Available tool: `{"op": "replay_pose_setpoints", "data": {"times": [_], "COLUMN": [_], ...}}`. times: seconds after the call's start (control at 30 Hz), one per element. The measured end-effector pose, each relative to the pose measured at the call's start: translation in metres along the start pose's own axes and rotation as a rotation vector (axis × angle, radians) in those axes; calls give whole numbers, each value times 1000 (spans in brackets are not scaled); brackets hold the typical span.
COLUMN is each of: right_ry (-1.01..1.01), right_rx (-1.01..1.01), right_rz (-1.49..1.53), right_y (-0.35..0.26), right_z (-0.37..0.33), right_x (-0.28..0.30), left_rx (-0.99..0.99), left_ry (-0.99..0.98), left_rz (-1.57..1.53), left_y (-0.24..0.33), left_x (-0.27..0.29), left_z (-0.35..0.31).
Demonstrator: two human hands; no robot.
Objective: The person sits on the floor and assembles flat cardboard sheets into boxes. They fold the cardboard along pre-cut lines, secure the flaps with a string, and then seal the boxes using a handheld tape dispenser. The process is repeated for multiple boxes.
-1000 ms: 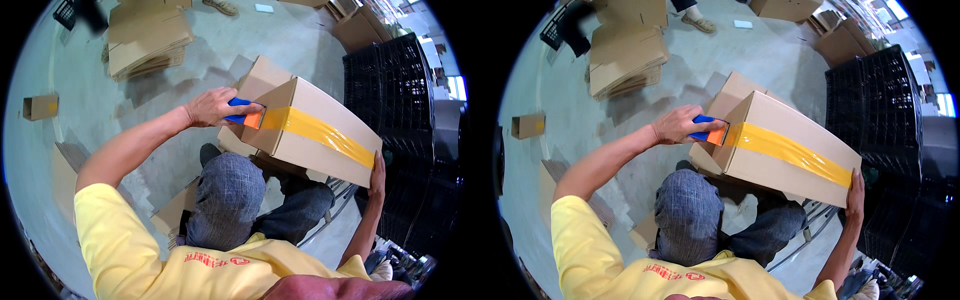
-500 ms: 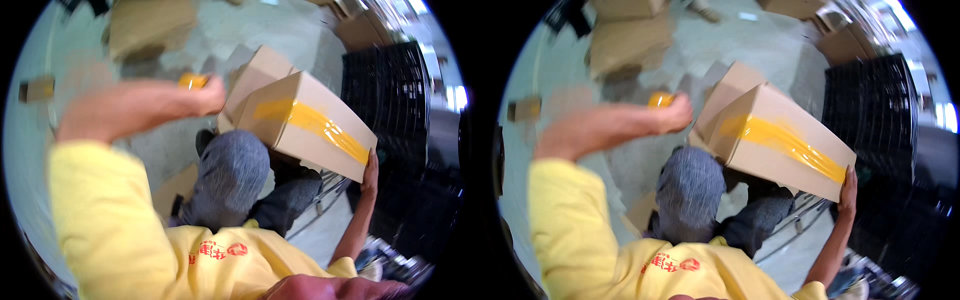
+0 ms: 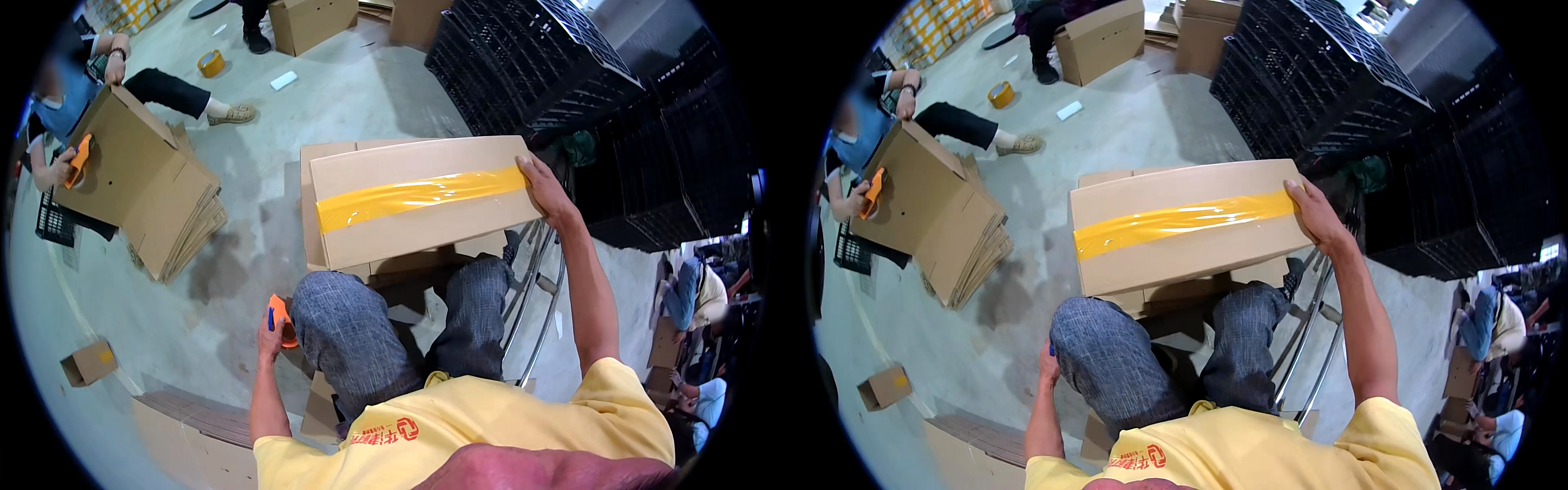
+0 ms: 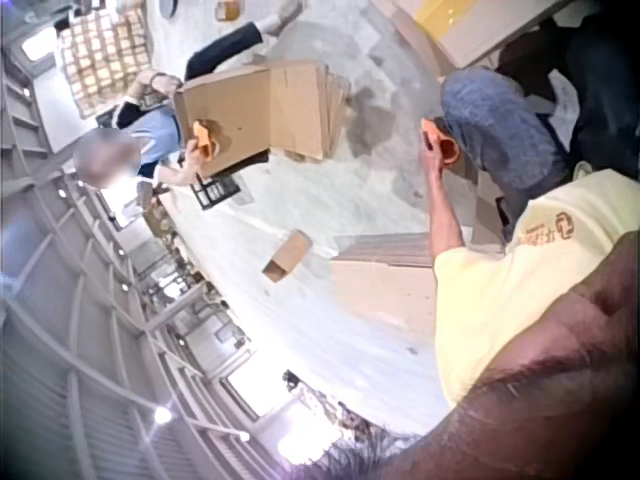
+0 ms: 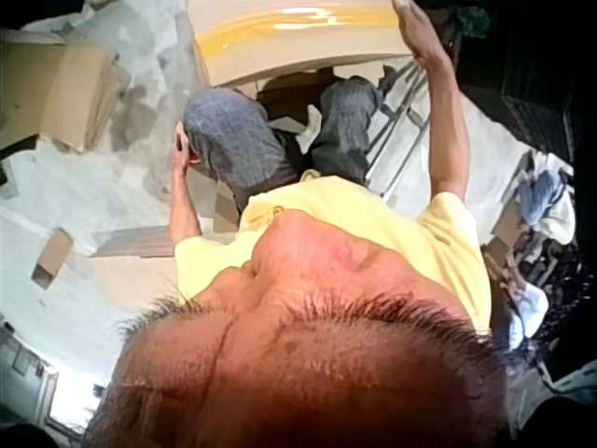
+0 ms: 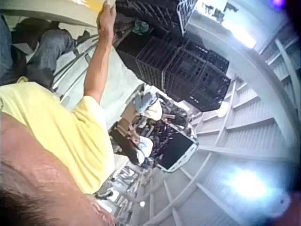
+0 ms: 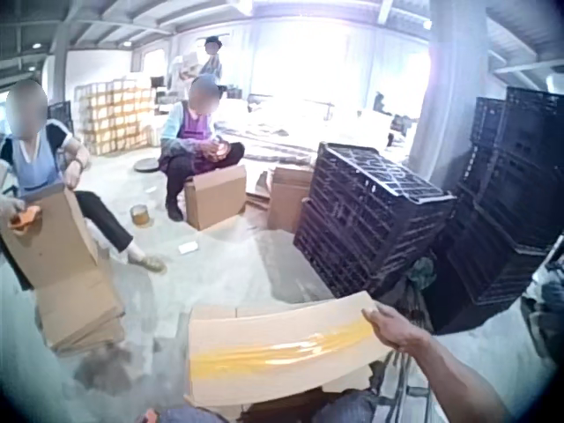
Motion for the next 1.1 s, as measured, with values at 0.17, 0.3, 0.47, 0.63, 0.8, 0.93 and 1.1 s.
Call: {"op": "replay_pose_setpoints", "data": {"times": [0.17, 0.3, 0.47, 0.63, 0.8, 0.93, 1.1], "right_ry": [-56, -37, 24, 57, 15, 80, 28], "right_rx": [33, 60, 31, 89, 60, 21, 60], "right_rz": [11, -61, 86, -256, -27, -67, -26], "right_y": [-6, -1, 14, 1, -14, -12, 4], "right_z": [5, 14, 18, 8, -2, 0, 1], "right_x": [3, 9, 21, 23, -2, 2, 27], "left_rx": [-374, -1087, -1494, -1516, -1032, -912, -266], "left_ry": [781, 537, 365, 145, 179, 174, -306], "left_rz": [27, 108, 501, 628, 838, 286, -1019], "left_y": [266, 568, 717, 673, 569, 484, 351], "left_x": [136, 83, -72, -74, 66, 118, -29], "left_z": [-10, -50, -75, -43, 26, 54, 103]}}
Point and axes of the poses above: each hand's wrist, its own z-axis towards the middle knuckle, its own x-axis out of the back of the hand, y = z × x, the point moved 9 cm from there along z, towards the middle knuckle, and after that the axes turned 7 degrees about z, right-handed, at the moved point
